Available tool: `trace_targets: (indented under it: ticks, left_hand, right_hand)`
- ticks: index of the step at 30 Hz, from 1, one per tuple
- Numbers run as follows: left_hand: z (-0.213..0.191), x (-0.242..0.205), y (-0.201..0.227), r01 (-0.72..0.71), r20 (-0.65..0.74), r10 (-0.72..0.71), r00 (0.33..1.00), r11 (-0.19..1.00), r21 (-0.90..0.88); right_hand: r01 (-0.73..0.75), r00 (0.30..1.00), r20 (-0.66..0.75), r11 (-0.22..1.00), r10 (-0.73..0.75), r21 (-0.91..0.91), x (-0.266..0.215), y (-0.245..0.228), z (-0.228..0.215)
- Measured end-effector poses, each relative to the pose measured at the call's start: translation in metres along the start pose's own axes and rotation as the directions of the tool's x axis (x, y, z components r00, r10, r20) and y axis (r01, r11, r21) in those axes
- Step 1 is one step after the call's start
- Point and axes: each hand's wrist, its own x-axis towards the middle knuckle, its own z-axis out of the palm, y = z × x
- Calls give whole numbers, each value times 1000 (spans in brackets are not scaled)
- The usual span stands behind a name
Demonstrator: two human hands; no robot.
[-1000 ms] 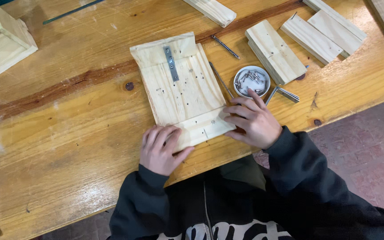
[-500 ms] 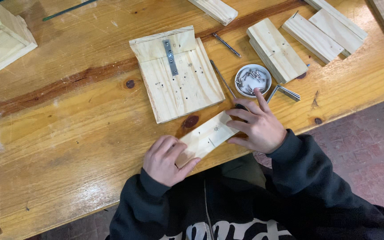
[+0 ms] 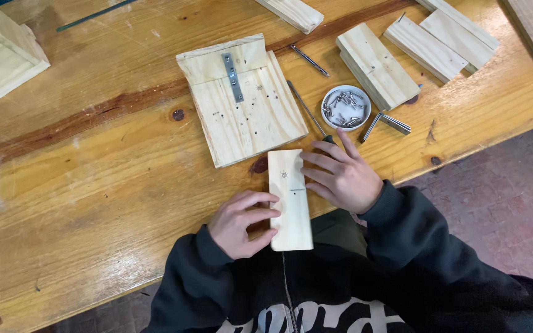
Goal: The person assembles a small wooden box by attaching metal brackets to wooden pieces using a screwdriver and screws. They align the brackets, insert screws, and tighten them to secure the components together.
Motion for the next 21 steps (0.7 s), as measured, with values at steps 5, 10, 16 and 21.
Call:
trace_targets:
  ticks: [5,10,16,21]
  left_hand:
    - [1,8,-4,-13,40,10,999,996,89]
    - [6,17,-8,-27,11,25,1000,983,182]
    - [13,24,-7,-31,-45,44,998,964,264]
    - [10,32,1,-53,-75,78,994,953,298]
  right_hand:
    - [-9,999,30,999,10,-44,-4,3,7]
    - [-51,997,57,996,55,-67,-2,2,4]
    - [-75,994,71,991,83,-107,3,0,0]
    - [-63,994,-97,996,57,-68,0,0,-11]
